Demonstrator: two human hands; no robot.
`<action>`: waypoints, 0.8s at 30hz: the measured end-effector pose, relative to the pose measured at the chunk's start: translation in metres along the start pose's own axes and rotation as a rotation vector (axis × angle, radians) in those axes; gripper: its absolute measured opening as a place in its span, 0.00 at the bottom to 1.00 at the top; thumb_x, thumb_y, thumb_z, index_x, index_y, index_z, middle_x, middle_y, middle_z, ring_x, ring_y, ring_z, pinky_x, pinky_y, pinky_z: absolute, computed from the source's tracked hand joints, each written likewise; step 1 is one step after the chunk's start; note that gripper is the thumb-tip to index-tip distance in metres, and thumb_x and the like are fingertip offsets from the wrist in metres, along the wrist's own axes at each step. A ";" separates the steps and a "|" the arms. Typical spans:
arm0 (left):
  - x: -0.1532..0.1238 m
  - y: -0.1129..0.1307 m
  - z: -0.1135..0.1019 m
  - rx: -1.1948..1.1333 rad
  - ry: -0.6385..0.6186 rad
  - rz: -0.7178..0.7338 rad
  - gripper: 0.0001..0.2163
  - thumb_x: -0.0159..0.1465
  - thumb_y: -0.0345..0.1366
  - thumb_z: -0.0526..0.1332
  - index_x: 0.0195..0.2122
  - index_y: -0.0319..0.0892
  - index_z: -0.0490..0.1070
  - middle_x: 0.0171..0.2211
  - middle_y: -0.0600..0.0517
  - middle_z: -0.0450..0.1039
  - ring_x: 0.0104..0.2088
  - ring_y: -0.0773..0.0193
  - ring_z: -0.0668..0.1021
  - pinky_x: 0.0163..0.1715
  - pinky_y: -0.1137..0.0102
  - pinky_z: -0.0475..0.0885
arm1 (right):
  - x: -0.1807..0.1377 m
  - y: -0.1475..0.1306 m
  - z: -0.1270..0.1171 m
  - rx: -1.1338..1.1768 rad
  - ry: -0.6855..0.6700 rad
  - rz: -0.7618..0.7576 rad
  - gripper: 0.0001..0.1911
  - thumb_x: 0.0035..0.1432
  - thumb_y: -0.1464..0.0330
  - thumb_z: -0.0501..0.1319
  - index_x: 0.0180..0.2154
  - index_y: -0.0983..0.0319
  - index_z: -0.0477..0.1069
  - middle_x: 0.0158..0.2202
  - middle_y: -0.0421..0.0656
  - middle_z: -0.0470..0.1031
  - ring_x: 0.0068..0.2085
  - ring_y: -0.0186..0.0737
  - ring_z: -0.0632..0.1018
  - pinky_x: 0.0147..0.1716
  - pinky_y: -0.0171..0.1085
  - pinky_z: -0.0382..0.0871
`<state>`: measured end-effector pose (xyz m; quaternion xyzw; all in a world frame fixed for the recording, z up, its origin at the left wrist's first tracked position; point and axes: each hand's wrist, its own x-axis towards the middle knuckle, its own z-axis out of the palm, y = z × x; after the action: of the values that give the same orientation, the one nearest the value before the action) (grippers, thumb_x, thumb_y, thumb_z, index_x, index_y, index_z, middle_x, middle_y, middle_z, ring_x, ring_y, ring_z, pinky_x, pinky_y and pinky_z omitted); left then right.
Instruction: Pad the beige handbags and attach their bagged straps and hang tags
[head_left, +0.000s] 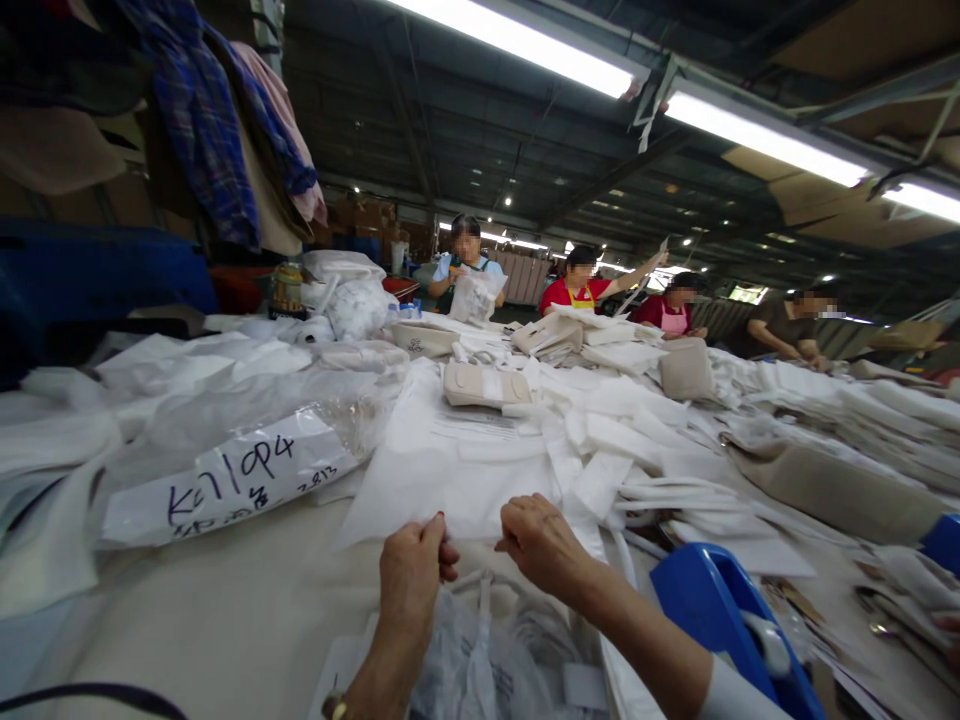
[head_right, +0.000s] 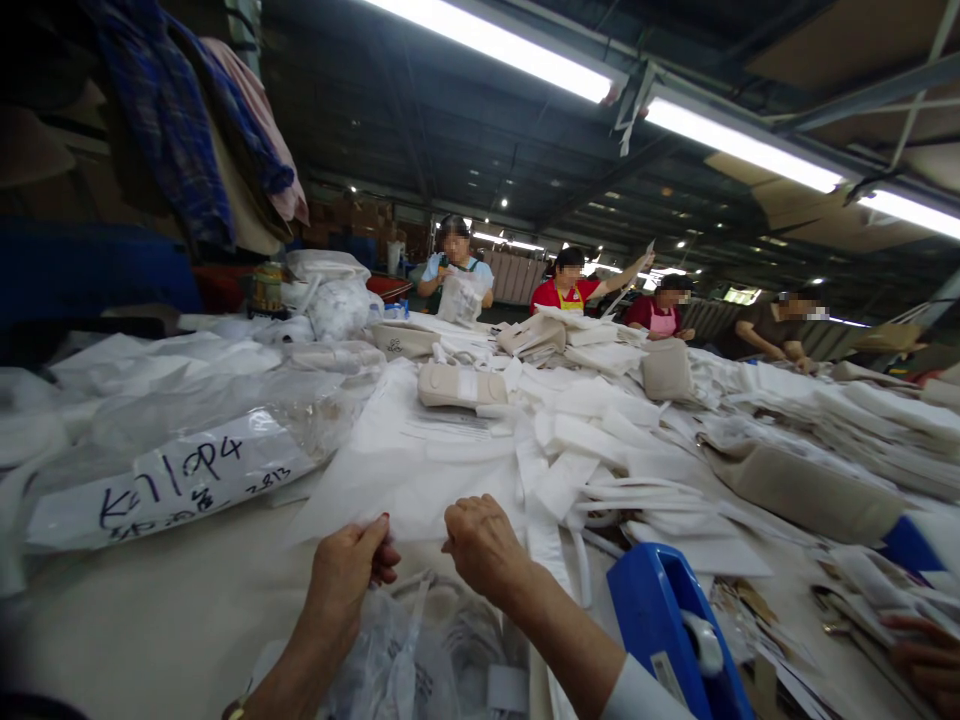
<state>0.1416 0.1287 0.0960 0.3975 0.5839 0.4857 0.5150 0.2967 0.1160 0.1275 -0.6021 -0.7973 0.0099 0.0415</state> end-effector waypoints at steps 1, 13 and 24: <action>0.000 0.000 0.000 -0.010 0.000 0.003 0.16 0.46 0.50 0.55 0.17 0.40 0.66 0.12 0.52 0.68 0.11 0.66 0.69 0.15 0.71 0.64 | 0.000 0.000 0.000 0.000 0.008 0.008 0.04 0.53 0.72 0.65 0.30 0.64 0.71 0.33 0.47 0.75 0.37 0.42 0.74 0.38 0.36 0.59; 0.005 -0.008 0.001 -0.027 0.049 0.041 0.17 0.47 0.52 0.53 0.16 0.41 0.65 0.12 0.51 0.67 0.11 0.67 0.67 0.15 0.71 0.61 | -0.008 0.003 -0.001 -0.038 0.012 -0.010 0.06 0.60 0.73 0.57 0.32 0.63 0.73 0.34 0.45 0.76 0.37 0.39 0.75 0.39 0.36 0.60; 0.012 -0.018 0.000 0.061 0.118 0.086 0.24 0.52 0.57 0.49 0.10 0.44 0.62 0.10 0.45 0.67 0.14 0.61 0.68 0.20 0.66 0.62 | -0.016 0.007 -0.005 -0.097 0.038 0.021 0.06 0.54 0.79 0.59 0.28 0.65 0.72 0.30 0.45 0.76 0.35 0.40 0.75 0.37 0.37 0.59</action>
<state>0.1403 0.1364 0.0760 0.4086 0.6099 0.5120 0.4460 0.3082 0.1028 0.1311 -0.6118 -0.7895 -0.0399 0.0272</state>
